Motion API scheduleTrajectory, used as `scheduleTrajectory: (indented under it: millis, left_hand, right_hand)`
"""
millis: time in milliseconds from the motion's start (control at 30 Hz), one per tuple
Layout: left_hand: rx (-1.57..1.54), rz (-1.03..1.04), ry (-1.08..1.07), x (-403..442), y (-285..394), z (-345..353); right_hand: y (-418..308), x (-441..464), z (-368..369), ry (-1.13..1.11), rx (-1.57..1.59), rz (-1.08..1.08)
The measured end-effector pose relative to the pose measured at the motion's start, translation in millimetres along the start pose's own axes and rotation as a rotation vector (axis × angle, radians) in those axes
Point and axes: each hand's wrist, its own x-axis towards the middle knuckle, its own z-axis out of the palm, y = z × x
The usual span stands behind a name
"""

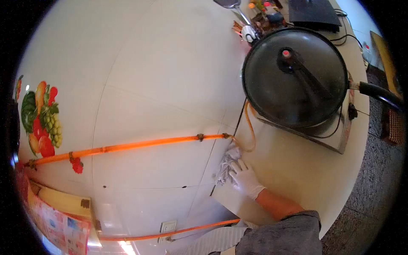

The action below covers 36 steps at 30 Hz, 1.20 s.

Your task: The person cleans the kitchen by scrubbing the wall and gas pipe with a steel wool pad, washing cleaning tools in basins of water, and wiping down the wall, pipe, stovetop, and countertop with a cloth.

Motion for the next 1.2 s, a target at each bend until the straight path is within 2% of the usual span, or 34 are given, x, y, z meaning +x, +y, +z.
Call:
scheduleTrajectory:
  millis: [33,133,167,233,300,367,400,467,567,600,667,733,767,833,867,900,1000,1067,1133,1167,1200]
  left_hand:
    - [0.005,-0.009,0.005,-2,-1,-4]
    - [0.009,-0.022,0.013,-5,-4,-15]
    - [0.010,-0.024,0.011,-7,-5,-16]
    - [0.011,-0.029,0.013,-10,-9,-19]
    - [0.015,-0.042,0.009,-11,-10,-21]
    - [0.023,-0.051,0.008,-13,-12,-25]
    - [0.027,-0.055,0.010,-13,-13,-28]
    - [0.032,-0.069,0.008,-16,-13,-30]
    - [0.043,-0.073,0.017,-17,-15,-33]
    - [0.046,-0.076,0.021,-17,-15,-34]
    - [0.055,-0.071,0.018,-18,-16,-34]
    - [0.065,-0.079,0.008,-19,-17,-36]
    - [0.067,-0.079,0.005,-19,-17,-36]
    - [0.073,-0.089,-0.003,-19,-18,-36]
    - [0.072,-0.092,-0.002,-19,-19,-36]
    - [0.075,-0.093,-0.001,-20,-20,-36]
    - [0.074,-0.107,0.000,-22,-22,-38]
    - [0.078,-0.115,0.008,-23,-24,-40]
    - [0.074,-0.123,0.016,-25,-25,-42]
    - [0.066,-0.127,0.018,-27,-26,-42]
    - [0.066,-0.132,0.013,-29,-28,-42]
  right_hand:
    - [6,-2,14,0.000,0.007,-0.017]
    - [18,21,52,-0.302,0.034,0.122]
    - [18,29,53,-0.299,0.039,0.112]
    - [8,53,34,-0.039,0.430,0.514]
    - [4,65,28,0.156,0.555,0.452]
    - [-33,114,-71,0.204,1.374,0.766]
    - [-37,133,-86,0.314,1.506,0.773]
    - [-47,180,-106,0.486,1.614,0.654]
    - [-95,246,-125,0.546,1.381,0.328]
    - [-108,267,-129,0.536,1.277,0.150]
    - [-118,304,-123,0.520,1.169,-0.020]
    - [-116,328,-99,0.815,0.515,-0.355]
    - [-112,328,-90,0.809,0.515,-0.356]
    - [-97,317,-77,0.853,0.713,-0.274]
    - [-89,307,-70,0.885,0.689,-0.266]
    - [-76,298,-33,0.842,0.847,-0.195]
    - [-39,269,-4,0.802,0.832,-0.122]
    - [-41,260,-10,0.800,0.805,-0.109]
    - [-54,249,-30,0.809,0.994,0.053]
    - [-50,244,-25,0.814,0.988,0.043]
    - [-36,234,-9,0.821,0.970,0.122]
